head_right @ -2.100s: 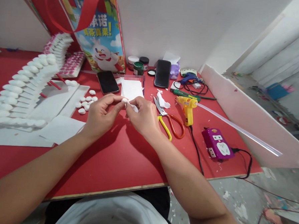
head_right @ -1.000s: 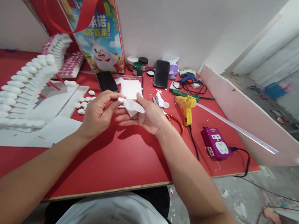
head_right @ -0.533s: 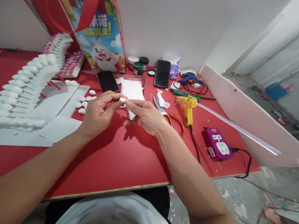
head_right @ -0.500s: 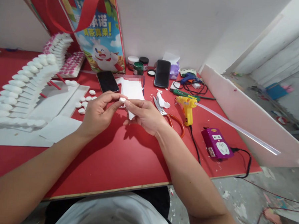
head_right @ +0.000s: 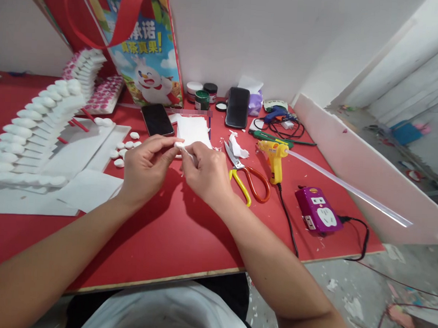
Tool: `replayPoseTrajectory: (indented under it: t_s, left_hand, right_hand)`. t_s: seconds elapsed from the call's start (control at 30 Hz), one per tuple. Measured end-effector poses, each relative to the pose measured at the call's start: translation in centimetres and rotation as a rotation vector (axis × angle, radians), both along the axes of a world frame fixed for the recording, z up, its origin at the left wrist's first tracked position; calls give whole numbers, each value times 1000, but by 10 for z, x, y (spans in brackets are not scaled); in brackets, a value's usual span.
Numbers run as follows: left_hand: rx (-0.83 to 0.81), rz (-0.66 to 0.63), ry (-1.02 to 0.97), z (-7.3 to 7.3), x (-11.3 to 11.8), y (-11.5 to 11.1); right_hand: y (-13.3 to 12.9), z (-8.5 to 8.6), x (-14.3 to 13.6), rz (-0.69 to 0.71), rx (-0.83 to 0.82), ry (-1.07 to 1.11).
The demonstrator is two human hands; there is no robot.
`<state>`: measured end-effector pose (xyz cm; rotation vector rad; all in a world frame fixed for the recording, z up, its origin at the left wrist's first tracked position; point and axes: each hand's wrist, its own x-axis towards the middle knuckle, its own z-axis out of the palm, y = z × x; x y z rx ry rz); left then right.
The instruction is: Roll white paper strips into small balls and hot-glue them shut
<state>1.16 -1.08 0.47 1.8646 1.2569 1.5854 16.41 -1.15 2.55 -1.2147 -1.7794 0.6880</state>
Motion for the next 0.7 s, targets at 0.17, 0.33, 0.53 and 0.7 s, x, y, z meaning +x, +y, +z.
replayPoseTrajectory:
  t_s: [0.17, 0.33, 0.53, 0.7]
  left_hand:
    - [193, 63, 130, -4, 0, -1]
    - [10, -45, 20, 3, -4, -2]
    - [-317, -238, -177, 8, -15, 7]
    - [-279, -245, -83, 6, -16, 8]
  right_hand:
    - [0, 0, -1, 41, -76, 98]
    - [2, 7, 8, 102, -106, 85]
    - [3, 9, 14, 144, -61, -13]
    - [5, 7, 9, 122, -127, 44]
